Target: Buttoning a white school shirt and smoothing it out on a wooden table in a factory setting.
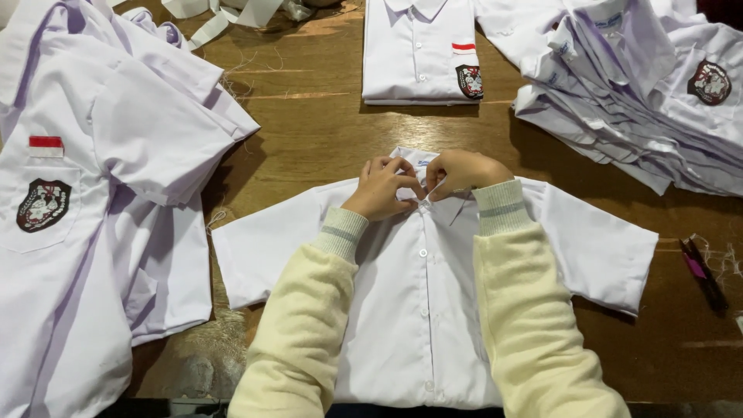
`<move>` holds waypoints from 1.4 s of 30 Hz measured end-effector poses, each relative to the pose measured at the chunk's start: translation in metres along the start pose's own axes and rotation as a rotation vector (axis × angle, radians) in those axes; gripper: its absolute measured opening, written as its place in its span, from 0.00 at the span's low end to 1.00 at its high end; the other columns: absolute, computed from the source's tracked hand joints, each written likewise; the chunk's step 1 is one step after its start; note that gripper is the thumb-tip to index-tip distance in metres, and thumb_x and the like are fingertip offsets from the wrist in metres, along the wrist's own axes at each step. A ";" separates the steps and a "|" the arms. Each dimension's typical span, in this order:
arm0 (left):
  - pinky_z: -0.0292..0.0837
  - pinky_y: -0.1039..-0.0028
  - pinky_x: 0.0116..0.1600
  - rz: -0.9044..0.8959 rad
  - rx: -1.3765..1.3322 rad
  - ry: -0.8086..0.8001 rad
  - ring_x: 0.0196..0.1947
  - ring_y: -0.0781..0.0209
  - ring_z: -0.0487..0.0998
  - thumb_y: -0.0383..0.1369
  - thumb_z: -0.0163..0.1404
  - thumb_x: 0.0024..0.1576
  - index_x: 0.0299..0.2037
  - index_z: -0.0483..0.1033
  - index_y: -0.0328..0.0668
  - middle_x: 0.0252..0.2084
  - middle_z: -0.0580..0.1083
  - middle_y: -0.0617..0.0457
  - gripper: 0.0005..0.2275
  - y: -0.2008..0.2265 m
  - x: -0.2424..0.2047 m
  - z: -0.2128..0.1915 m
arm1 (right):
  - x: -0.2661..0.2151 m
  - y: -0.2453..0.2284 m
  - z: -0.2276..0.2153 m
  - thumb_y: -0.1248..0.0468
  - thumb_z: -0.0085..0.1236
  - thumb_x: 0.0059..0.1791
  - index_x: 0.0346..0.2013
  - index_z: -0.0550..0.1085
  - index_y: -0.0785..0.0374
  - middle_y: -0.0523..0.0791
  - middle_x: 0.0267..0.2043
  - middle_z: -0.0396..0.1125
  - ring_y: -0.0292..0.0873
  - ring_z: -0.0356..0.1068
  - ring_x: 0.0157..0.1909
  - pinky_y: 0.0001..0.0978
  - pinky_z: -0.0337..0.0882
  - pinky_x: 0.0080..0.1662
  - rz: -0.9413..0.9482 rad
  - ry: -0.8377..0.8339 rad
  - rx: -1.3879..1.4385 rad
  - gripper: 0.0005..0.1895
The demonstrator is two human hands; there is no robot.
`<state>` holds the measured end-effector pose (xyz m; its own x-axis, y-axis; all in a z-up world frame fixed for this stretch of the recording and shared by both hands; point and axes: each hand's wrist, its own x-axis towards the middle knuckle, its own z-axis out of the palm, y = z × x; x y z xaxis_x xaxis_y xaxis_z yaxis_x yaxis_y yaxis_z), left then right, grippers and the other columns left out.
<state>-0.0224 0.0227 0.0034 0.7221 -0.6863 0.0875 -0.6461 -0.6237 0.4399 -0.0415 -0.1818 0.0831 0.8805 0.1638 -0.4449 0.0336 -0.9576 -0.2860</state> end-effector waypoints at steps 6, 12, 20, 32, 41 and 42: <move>0.37 0.32 0.72 -0.072 -0.164 -0.041 0.67 0.51 0.56 0.51 0.59 0.47 0.32 0.79 0.66 0.52 0.66 0.66 0.09 0.016 -0.004 -0.016 | 0.012 0.008 0.008 0.51 0.73 0.37 0.35 0.84 0.44 0.34 0.34 0.76 0.45 0.75 0.43 0.45 0.63 0.52 0.057 -0.024 0.035 0.14; 0.30 0.20 0.66 -0.138 0.110 0.045 0.61 0.52 0.64 0.49 0.61 0.48 0.31 0.79 0.63 0.49 0.70 0.64 0.09 0.030 0.004 0.001 | 0.008 0.006 0.005 0.49 0.73 0.35 0.33 0.83 0.42 0.31 0.32 0.76 0.41 0.76 0.43 0.45 0.58 0.51 0.071 -0.005 0.074 0.14; 0.52 0.32 0.65 -0.083 0.391 0.412 0.56 0.34 0.73 0.34 0.44 0.61 0.48 0.70 0.48 0.47 0.72 0.44 0.08 0.049 0.004 0.069 | -0.008 0.019 0.036 0.55 0.76 0.35 0.47 0.73 0.50 0.44 0.50 0.63 0.53 0.62 0.59 0.51 0.67 0.48 0.030 0.542 -0.238 0.29; 0.38 0.26 0.64 -0.246 0.270 -0.028 0.71 0.31 0.57 0.38 0.37 0.63 0.63 0.63 0.62 0.66 0.61 0.45 0.17 0.073 -0.004 0.024 | 0.022 0.091 0.076 0.45 0.60 0.51 0.43 0.77 0.51 0.41 0.36 0.69 0.50 0.68 0.49 0.51 0.69 0.50 0.132 0.786 0.256 0.16; 0.37 0.25 0.64 -0.259 0.380 0.337 0.68 0.30 0.58 0.43 0.43 0.64 0.49 0.69 0.48 0.57 0.66 0.40 0.11 0.079 0.003 0.063 | 0.023 0.073 0.080 0.45 0.49 0.55 0.39 0.71 0.53 0.42 0.41 0.64 0.51 0.64 0.53 0.53 0.64 0.51 0.241 0.759 0.113 0.16; 0.36 0.25 0.65 -0.252 0.379 0.342 0.68 0.30 0.57 0.42 0.43 0.65 0.49 0.68 0.48 0.56 0.65 0.40 0.11 0.078 0.003 0.066 | 0.021 0.070 0.079 0.45 0.46 0.56 0.38 0.70 0.54 0.43 0.41 0.63 0.52 0.64 0.53 0.54 0.64 0.51 0.232 0.771 0.087 0.17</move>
<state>-0.0868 -0.0524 -0.0208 0.8635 -0.3784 0.3334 -0.4418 -0.8864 0.1382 -0.0583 -0.2261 -0.0135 0.9400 -0.2762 0.2002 -0.1986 -0.9203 -0.3372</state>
